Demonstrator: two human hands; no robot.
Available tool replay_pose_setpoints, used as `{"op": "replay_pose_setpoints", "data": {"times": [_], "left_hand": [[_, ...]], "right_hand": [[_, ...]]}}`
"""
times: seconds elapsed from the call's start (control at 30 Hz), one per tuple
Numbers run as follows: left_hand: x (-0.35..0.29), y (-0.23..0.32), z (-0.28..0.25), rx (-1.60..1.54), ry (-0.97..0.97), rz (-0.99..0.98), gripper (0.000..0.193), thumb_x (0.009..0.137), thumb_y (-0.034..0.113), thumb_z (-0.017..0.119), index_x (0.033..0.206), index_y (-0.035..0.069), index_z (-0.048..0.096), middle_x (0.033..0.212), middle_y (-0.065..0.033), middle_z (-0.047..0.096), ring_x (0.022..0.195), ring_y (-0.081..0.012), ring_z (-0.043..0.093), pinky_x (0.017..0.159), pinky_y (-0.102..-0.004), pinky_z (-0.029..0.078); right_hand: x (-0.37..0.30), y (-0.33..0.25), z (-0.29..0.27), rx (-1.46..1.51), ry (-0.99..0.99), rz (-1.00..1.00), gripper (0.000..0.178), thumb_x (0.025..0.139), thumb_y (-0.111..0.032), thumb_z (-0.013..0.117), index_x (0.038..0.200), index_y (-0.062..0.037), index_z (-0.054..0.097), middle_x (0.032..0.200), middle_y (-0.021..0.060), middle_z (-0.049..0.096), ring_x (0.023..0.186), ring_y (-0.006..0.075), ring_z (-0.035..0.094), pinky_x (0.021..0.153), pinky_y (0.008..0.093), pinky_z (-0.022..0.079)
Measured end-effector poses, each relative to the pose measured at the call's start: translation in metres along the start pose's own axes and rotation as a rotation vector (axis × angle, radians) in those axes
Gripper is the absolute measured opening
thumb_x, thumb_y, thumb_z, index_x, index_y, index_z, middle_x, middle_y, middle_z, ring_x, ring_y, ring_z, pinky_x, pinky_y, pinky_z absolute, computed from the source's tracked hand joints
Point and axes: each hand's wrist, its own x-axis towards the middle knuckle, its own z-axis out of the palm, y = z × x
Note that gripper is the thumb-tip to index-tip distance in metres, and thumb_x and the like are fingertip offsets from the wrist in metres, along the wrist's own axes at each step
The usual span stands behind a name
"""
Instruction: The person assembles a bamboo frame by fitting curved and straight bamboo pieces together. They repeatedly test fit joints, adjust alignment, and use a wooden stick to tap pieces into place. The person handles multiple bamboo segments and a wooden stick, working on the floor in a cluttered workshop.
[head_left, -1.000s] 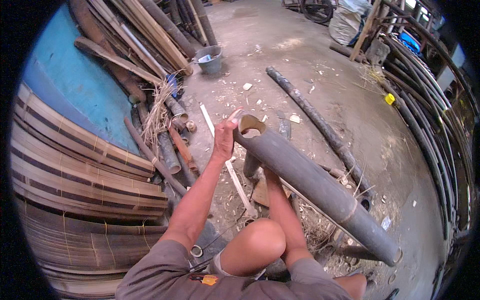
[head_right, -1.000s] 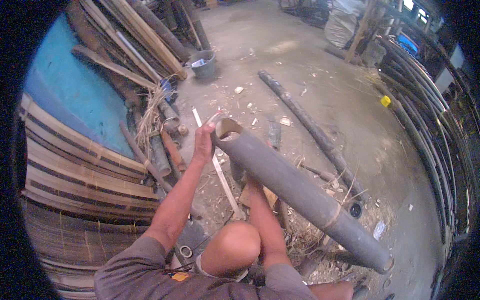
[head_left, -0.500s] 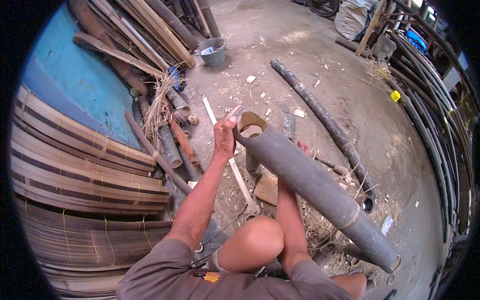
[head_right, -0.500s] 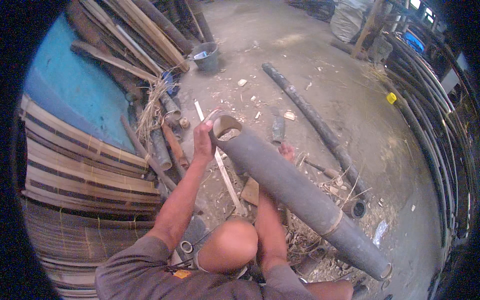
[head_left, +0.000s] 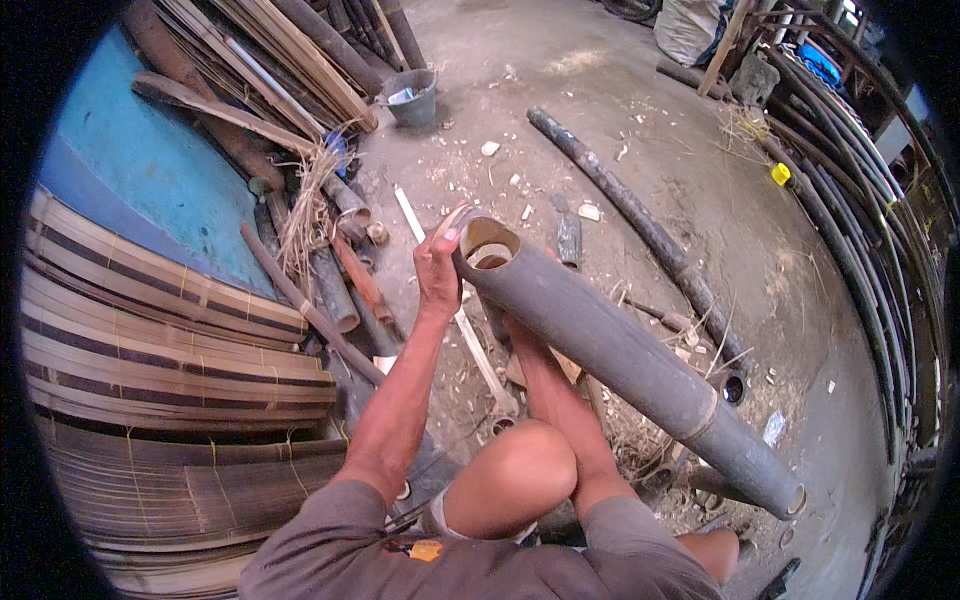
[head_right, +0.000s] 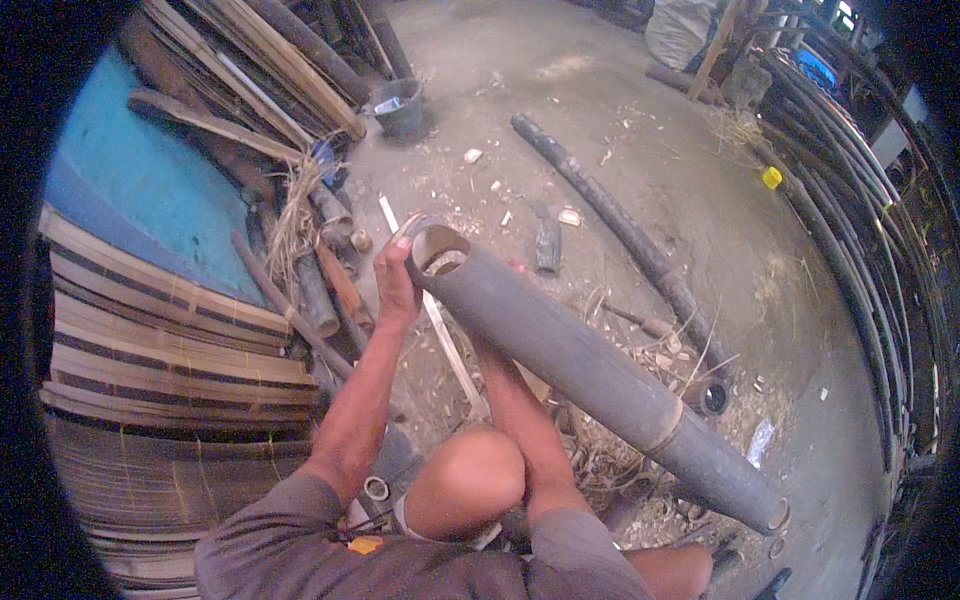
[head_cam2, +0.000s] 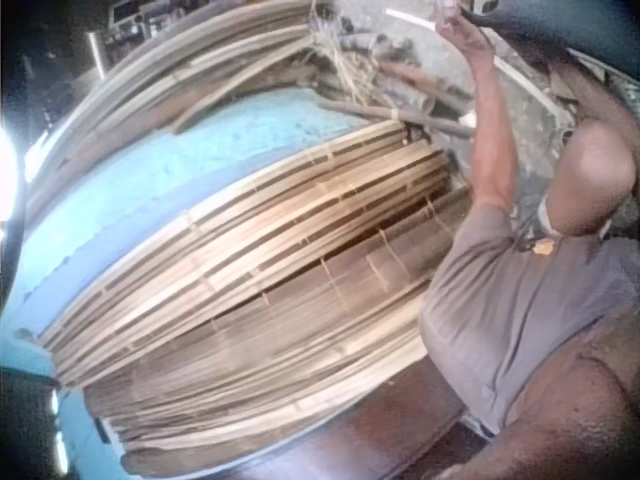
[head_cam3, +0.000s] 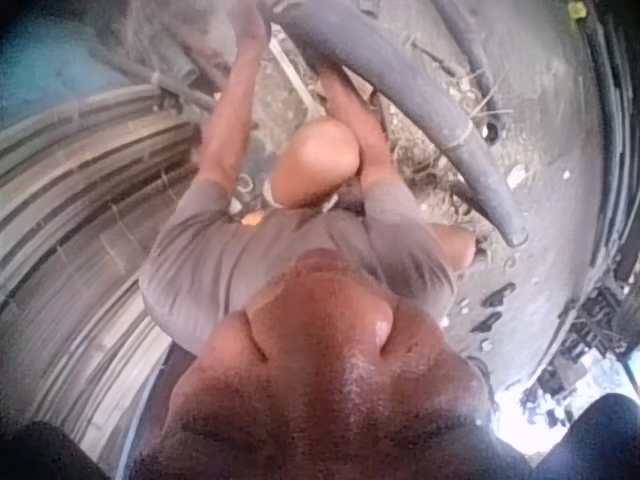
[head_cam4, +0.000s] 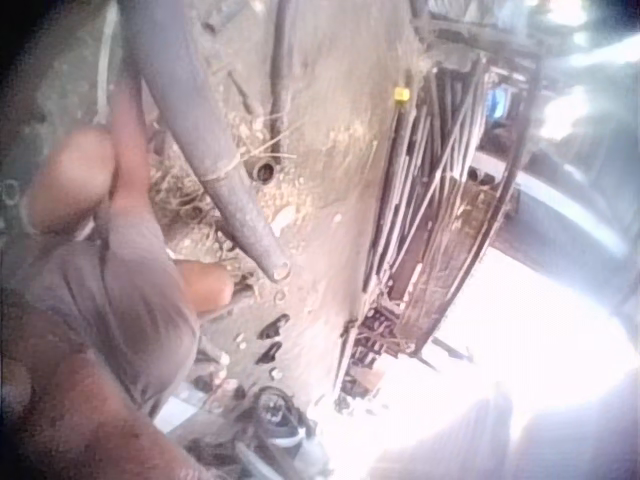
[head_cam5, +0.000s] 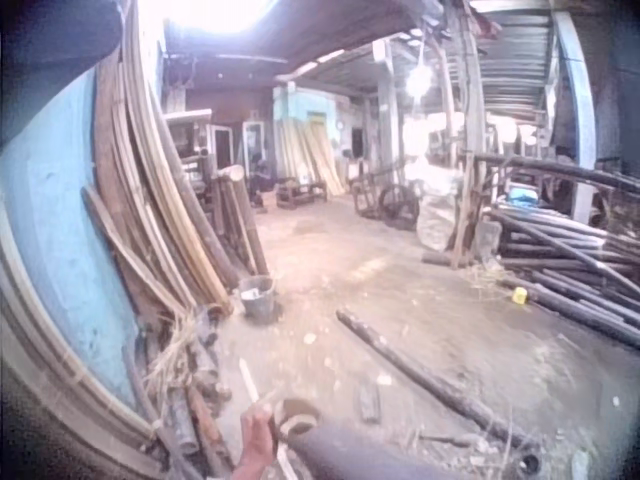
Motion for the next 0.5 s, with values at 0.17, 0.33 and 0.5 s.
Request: {"op": "replay_pose_setpoints", "data": {"times": [0.17,0.33,0.5], "left_hand": [[-0.002,0.005,0.012,0.001,0.009,0.039,0.061,0.093,0.038,0.058,0.136,-0.005,0.061,0.122,-0.0094,0.068,0.110,-0.0191,0.063,0.099,-0.0322,0.048],[-0.003,0.002,0.023,0.034,0.013,0.037,0.060,0.093,0.039,0.057,0.135,-0.004,0.063,0.125,-0.0104,0.068,0.116,-0.0185,0.061,0.104,-0.0319,0.045],[0.000,-0.002,0.017,0.051,-0.002,0.020,0.060,0.093,0.037,0.055,0.136,-0.003,0.063,0.128,-0.0109,0.067,0.117,-0.0181,0.060,0.105,-0.0314,0.045]], "right_hand": [[-0.006,0.009,0.008,-2.960,-0.185,-1.131,0.033,0.107,-0.040,0.050,0.117,-0.0097,0.058,0.106,0.0092,0.059,0.105,0.0212,0.056,0.097,0.0420,0.047],[-0.042,0.048,0.060,-3.311,-0.179,-1.425,0.035,0.107,-0.042,0.047,0.116,-0.0094,0.057,0.106,0.0076,0.060,0.104,0.0219,0.057,0.098,0.0419,0.046],[-0.009,0.004,0.031,-3.622,-0.097,-1.336,0.039,0.108,-0.043,0.044,0.122,-0.0077,0.054,0.106,0.0086,0.061,0.098,0.0231,0.060,0.093,0.0407,0.049]]}}
